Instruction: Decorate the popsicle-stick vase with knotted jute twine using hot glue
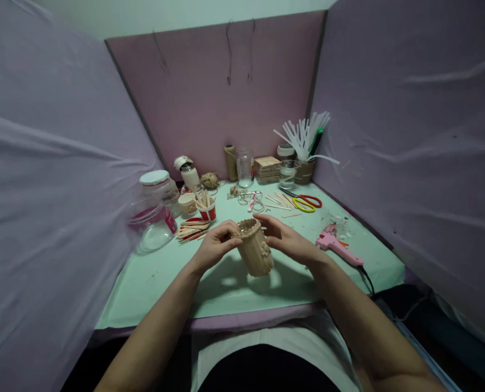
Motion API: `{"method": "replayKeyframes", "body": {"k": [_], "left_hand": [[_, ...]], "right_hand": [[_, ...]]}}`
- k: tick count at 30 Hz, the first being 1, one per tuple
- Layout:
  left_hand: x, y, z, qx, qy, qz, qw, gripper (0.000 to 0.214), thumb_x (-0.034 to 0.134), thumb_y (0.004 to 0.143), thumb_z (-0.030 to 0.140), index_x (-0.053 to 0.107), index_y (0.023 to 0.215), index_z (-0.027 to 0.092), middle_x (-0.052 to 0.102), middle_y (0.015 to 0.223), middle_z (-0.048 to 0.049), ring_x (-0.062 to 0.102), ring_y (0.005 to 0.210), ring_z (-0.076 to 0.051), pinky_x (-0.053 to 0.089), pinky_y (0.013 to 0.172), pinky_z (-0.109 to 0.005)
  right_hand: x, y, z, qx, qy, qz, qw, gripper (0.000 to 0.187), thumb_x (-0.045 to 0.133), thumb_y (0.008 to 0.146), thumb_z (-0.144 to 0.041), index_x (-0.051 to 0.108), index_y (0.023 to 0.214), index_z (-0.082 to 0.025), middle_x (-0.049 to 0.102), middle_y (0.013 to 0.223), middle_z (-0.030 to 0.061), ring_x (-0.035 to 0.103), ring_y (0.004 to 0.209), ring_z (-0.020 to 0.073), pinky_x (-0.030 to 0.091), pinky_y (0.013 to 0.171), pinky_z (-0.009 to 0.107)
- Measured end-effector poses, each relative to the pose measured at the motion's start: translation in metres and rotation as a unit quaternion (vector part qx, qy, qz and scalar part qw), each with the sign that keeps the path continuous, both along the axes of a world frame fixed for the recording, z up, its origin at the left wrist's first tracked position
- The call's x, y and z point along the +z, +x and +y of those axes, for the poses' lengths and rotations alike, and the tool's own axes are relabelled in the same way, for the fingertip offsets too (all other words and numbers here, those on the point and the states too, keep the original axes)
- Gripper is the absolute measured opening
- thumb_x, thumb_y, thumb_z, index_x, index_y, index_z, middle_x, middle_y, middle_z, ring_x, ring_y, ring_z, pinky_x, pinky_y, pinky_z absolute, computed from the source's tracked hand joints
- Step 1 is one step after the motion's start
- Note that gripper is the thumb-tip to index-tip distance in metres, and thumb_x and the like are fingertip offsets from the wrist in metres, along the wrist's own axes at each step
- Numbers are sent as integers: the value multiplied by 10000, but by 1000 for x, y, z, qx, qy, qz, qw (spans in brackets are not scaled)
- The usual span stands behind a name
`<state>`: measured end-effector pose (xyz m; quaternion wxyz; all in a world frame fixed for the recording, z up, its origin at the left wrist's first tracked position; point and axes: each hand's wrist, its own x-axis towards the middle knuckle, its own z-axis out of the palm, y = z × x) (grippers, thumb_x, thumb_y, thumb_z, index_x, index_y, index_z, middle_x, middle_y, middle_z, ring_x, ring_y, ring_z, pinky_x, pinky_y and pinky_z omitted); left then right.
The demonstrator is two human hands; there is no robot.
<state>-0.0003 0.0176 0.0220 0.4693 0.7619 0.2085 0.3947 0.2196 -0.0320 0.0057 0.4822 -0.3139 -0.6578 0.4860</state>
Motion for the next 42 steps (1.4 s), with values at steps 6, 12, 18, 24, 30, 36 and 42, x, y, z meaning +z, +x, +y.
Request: {"method": "replayKeyframes", "body": {"k": [6, 12, 18, 24, 30, 36, 42], "left_hand": [[-28, 4, -2, 65, -72, -87, 991, 521, 751, 696, 462, 594, 1133, 226, 573, 1142, -75, 553, 948, -169, 448, 841, -294], [-53, 22, -13, 55, -204, -145, 967, 805, 739, 673, 540, 410, 1346, 244, 434, 1423, -126, 450, 1284, -267, 371, 1059, -385], [-56, 39, -23, 110, -219, -132, 961, 585, 657, 766, 536, 502, 1238, 229, 562, 1305, -85, 480, 1267, -240, 324, 1113, -391], [-59, 35, -23, 125, -251, -155, 947, 683, 631, 797, 523, 366, 1377, 278, 457, 1430, -80, 433, 1323, -225, 303, 1136, -381], [-55, 36, -26, 126, -239, -132, 954, 613, 603, 819, 515, 387, 1337, 268, 489, 1389, -76, 457, 1298, -214, 298, 1137, -375], [-56, 35, -26, 131, -231, -131, 955, 559, 616, 813, 483, 417, 1284, 259, 521, 1342, -72, 467, 1279, -212, 301, 1131, -377], [-61, 35, -25, 118, -240, -154, 951, 583, 619, 806, 470, 402, 1299, 249, 525, 1342, -77, 483, 1267, -220, 332, 1111, -383]], "right_hand": [[-15, -28, -11, -84, -62, 35, 994, 514, 579, 843, -520, 527, 1257, -220, 603, 1273, 81, 545, 1193, 245, 428, 1022, 429], [-21, -39, -7, -203, -16, 40, 978, 491, 631, 808, -448, 518, 1217, -202, 594, 1258, 99, 564, 1149, 233, 436, 1009, 393], [-33, -52, -4, -219, -27, 29, 975, 551, 589, 822, -507, 472, 1263, -198, 538, 1328, 116, 510, 1221, 241, 390, 1059, 421], [-42, -60, 0, -214, -37, 34, 975, 562, 505, 858, -566, 445, 1299, -222, 518, 1353, 99, 443, 1297, 237, 302, 1123, 450], [-40, -61, 0, -221, -27, 22, 975, 529, 493, 872, -541, 453, 1294, -225, 558, 1295, 93, 467, 1267, 233, 348, 1084, 436], [-38, -61, -3, -226, -23, 13, 974, 521, 489, 870, -531, 456, 1269, -197, 555, 1287, 111, 483, 1244, 244, 358, 1072, 434], [-41, -60, -2, -218, -36, 34, 975, 490, 443, 883, -517, 468, 1252, -195, 521, 1341, 111, 472, 1257, 242, 346, 1081, 431]]}}
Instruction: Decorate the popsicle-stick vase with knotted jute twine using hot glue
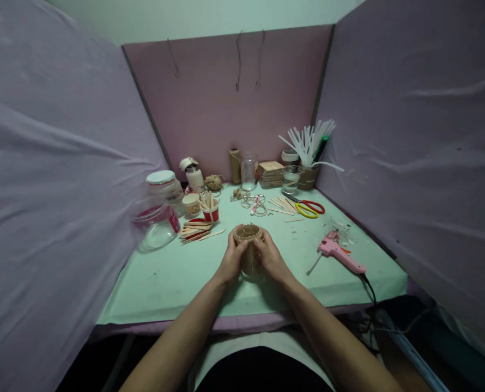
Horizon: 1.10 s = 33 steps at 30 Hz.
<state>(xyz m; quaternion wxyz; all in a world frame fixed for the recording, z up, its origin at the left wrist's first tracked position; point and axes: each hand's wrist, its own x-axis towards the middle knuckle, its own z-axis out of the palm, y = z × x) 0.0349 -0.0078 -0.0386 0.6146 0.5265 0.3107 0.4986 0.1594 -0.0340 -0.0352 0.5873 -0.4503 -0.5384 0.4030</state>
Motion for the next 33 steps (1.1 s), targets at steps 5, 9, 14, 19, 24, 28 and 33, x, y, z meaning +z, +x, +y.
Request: {"method": "replayKeyframes", "body": {"k": [5, 9, 14, 19, 24, 28, 33], "left_hand": [[-2, 0, 1, 26, 10, 12, 1000, 584, 663, 767, 465, 436, 1261, 252, 559, 1295, -64, 508, 1234, -210, 335, 1108, -371], [-3, 0, 2, 20, 29, 23, 999, 565, 629, 787, 470, 419, 1265, 254, 546, 1307, -63, 502, 1239, -208, 347, 1099, -362], [-5, -1, 1, 17, 46, 17, 999, 555, 628, 789, 452, 421, 1259, 241, 552, 1291, -65, 510, 1223, -209, 345, 1096, -363], [-3, -2, 3, 12, 9, -23, 1000, 555, 651, 777, 419, 439, 1259, 244, 564, 1285, -55, 523, 1208, -203, 363, 1080, -356], [16, -4, 11, -22, -119, -119, 986, 533, 575, 807, 484, 493, 1252, 203, 638, 1185, -83, 625, 1049, -225, 481, 945, -398], [31, -7, 13, -78, -181, -166, 966, 507, 536, 817, 491, 578, 1170, 130, 693, 1066, -114, 651, 993, -255, 509, 884, -399], [34, -10, 8, -135, -232, -197, 943, 505, 526, 825, 484, 621, 1099, 71, 718, 930, -139, 671, 914, -264, 519, 837, -382]], "right_hand": [[0, -4, -1, -10, 9, 0, 1000, 504, 442, 878, -533, 439, 1252, -195, 545, 1297, 116, 501, 1221, 238, 359, 1071, 426], [2, -7, -2, -26, 19, -6, 999, 497, 442, 878, -536, 430, 1245, -201, 552, 1269, 109, 512, 1200, 230, 369, 1063, 401], [3, -10, -4, -40, 23, -13, 999, 469, 439, 887, -501, 437, 1236, -188, 561, 1241, 114, 523, 1174, 233, 383, 1047, 407], [4, -4, -3, -7, 11, -15, 1000, 536, 446, 877, -531, 429, 1297, -199, 516, 1330, 112, 468, 1256, 238, 328, 1099, 426], [12, 10, 0, 37, -1, -2, 999, 517, 429, 893, -565, 486, 1304, -257, 490, 1397, 68, 429, 1304, 229, 302, 1121, 446], [21, 10, 2, -20, 42, -19, 999, 457, 463, 902, -504, 544, 1250, -220, 547, 1297, 96, 497, 1214, 233, 400, 1031, 430], [31, 9, 5, -70, 100, -27, 992, 272, 525, 899, -402, 645, 1058, -216, 593, 1141, 74, 563, 1076, 201, 484, 869, 337]]}}
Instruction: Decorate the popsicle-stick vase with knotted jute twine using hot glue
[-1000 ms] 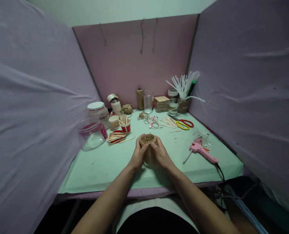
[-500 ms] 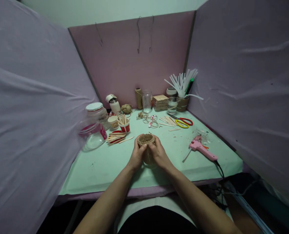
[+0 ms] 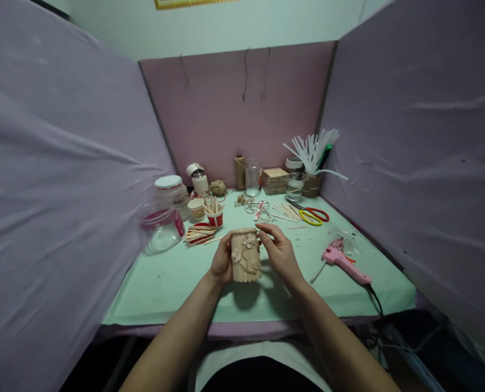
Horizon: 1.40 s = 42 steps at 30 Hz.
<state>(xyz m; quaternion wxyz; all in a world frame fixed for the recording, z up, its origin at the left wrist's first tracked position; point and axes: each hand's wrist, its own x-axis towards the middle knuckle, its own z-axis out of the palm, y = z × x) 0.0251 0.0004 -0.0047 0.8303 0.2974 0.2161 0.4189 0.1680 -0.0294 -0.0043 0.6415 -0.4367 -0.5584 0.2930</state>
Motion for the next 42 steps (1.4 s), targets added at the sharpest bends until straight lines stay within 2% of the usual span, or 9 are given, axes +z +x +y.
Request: {"method": "replayKeyframes", "body": {"k": [4, 7, 12, 15, 19, 26, 30, 36, 42], "left_hand": [[-3, 2, -2, 11, 9, -15, 1000, 437, 584, 807, 453, 628, 1073, 109, 710, 876, -91, 673, 824, -215, 522, 786, -332], [-6, 3, -5, 14, 32, 11, 999, 443, 645, 772, 474, 623, 1055, 133, 686, 834, -51, 649, 724, -166, 516, 710, -288], [-16, -1, -6, -17, 110, 71, 991, 697, 802, 561, 563, 595, 1067, 130, 669, 860, -72, 634, 730, -191, 504, 665, -301], [-22, -3, -4, -27, 137, 89, 986, 684, 827, 568, 497, 578, 1090, 132, 660, 862, -64, 623, 726, -176, 488, 664, -284], [-23, -4, -3, -15, 153, 94, 984, 656, 811, 614, 453, 568, 1136, 139, 655, 891, -62, 610, 740, -169, 474, 683, -279], [-21, -2, -4, 45, 189, 124, 973, 747, 816, 592, 481, 528, 1201, 157, 648, 1031, -89, 627, 856, -205, 483, 763, -306], [-20, -1, -5, 74, 182, 148, 969, 683, 727, 696, 524, 492, 1235, 176, 638, 1082, -89, 625, 878, -196, 487, 788, -315], [-21, -1, -8, 115, 230, 207, 944, 686, 705, 749, 459, 416, 1327, 230, 525, 1320, -98, 507, 1210, -250, 406, 1011, -362], [-16, -1, -15, 81, 254, 240, 933, 785, 698, 763, 377, 300, 1414, 198, 414, 1431, -132, 421, 1304, -286, 345, 1082, -398]], "right_hand": [[14, 6, -1, 2, 19, -74, 997, 184, 598, 860, -343, 680, 971, -221, 617, 1079, 67, 563, 1053, 208, 473, 818, 326], [27, 12, -3, 22, 38, -165, 985, 134, 624, 847, -291, 707, 932, -228, 648, 1001, 55, 571, 1008, 206, 447, 859, 350], [38, 22, -6, 49, 90, -295, 950, 121, 604, 877, -244, 718, 911, -226, 675, 850, 43, 575, 855, 194, 448, 806, 349], [38, 24, -9, 31, 140, -355, 924, 143, 563, 904, -232, 703, 910, -201, 657, 810, 60, 543, 830, 202, 449, 758, 341], [34, 23, -10, 18, 171, -358, 918, 158, 535, 920, -225, 688, 931, -187, 644, 815, 70, 532, 837, 203, 456, 749, 336], [28, 25, -5, 49, 91, -286, 953, 108, 591, 890, -238, 693, 922, -226, 673, 896, 43, 577, 901, 200, 457, 829, 357], [23, 25, -3, 50, 79, -277, 956, 102, 602, 882, -252, 698, 895, -225, 661, 879, 45, 578, 890, 202, 465, 822, 361], [27, 20, -9, 24, 118, -302, 946, 195, 612, 871, -230, 673, 1056, -227, 652, 1057, 71, 540, 1035, 226, 436, 919, 403], [30, 16, -12, 13, 151, -340, 928, 161, 596, 871, -195, 678, 1010, -203, 668, 933, 74, 528, 936, 224, 460, 849, 395]]}}
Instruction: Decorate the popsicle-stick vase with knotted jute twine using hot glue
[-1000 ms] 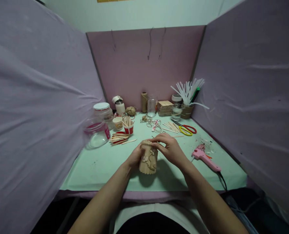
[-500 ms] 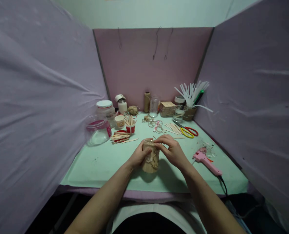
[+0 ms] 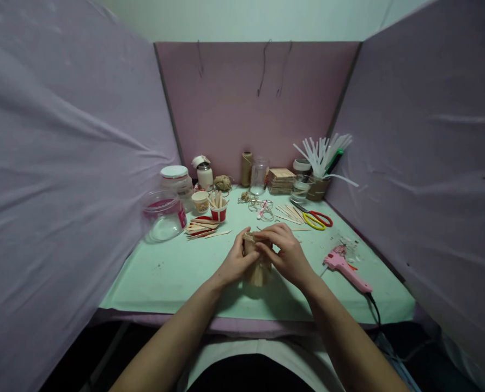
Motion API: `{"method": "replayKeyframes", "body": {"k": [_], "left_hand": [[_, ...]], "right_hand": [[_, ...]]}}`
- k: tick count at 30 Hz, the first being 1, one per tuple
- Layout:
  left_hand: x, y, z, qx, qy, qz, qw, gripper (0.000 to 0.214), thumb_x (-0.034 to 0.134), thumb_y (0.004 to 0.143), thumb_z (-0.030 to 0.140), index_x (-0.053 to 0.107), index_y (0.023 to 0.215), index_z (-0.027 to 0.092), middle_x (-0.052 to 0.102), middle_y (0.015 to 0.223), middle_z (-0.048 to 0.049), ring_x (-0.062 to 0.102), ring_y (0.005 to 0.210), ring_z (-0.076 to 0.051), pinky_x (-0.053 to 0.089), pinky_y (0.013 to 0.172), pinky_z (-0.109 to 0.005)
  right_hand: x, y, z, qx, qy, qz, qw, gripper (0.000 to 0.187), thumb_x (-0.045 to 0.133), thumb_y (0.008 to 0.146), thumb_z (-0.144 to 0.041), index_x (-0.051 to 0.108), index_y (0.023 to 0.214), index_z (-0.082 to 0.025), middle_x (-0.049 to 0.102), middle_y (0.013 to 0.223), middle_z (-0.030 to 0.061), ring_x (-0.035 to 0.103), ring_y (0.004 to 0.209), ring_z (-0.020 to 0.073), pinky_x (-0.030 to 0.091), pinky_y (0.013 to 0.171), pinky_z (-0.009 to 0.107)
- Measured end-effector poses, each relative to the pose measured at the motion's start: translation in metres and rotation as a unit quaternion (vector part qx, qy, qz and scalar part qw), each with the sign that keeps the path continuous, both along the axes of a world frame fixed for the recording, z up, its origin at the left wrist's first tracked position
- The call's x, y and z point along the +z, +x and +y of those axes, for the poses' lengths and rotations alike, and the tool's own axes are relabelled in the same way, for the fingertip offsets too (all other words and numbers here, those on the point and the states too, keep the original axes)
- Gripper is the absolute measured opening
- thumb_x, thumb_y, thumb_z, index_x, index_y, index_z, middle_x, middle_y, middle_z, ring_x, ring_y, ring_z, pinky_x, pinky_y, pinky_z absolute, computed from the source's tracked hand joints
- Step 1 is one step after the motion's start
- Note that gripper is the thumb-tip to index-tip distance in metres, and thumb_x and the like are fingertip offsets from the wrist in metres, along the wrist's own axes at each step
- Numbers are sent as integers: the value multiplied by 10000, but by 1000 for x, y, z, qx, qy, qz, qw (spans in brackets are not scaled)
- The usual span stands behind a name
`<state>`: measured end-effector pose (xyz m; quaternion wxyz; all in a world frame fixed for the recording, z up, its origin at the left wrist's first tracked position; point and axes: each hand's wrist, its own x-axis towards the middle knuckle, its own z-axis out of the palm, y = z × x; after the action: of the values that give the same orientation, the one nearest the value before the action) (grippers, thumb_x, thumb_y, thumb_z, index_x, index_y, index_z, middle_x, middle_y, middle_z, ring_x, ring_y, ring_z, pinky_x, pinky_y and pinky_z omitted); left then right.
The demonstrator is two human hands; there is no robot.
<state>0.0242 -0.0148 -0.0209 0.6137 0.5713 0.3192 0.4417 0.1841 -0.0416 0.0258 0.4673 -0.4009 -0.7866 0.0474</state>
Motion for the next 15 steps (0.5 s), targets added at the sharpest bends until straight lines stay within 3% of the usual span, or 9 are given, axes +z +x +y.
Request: {"method": "replayKeyframes", "body": {"k": [10, 15], "left_hand": [[16, 3, -14, 61, 51, 35, 996, 783, 714, 732, 295, 332, 1402, 166, 482, 1362, -137, 433, 1284, -300, 306, 1105, -412], [19, 2, -16, 69, 45, 58, 995, 780, 707, 749, 362, 326, 1402, 171, 462, 1384, -143, 430, 1290, -304, 318, 1093, -405]], "right_hand": [[-2, 3, -4, -2, 13, 40, 999, 126, 569, 891, -217, 680, 951, -219, 671, 879, 67, 553, 901, 222, 463, 819, 401], [-3, 11, -3, 25, -19, 48, 998, 218, 624, 863, -234, 657, 1078, -223, 677, 973, 70, 567, 960, 223, 469, 844, 396]]}}
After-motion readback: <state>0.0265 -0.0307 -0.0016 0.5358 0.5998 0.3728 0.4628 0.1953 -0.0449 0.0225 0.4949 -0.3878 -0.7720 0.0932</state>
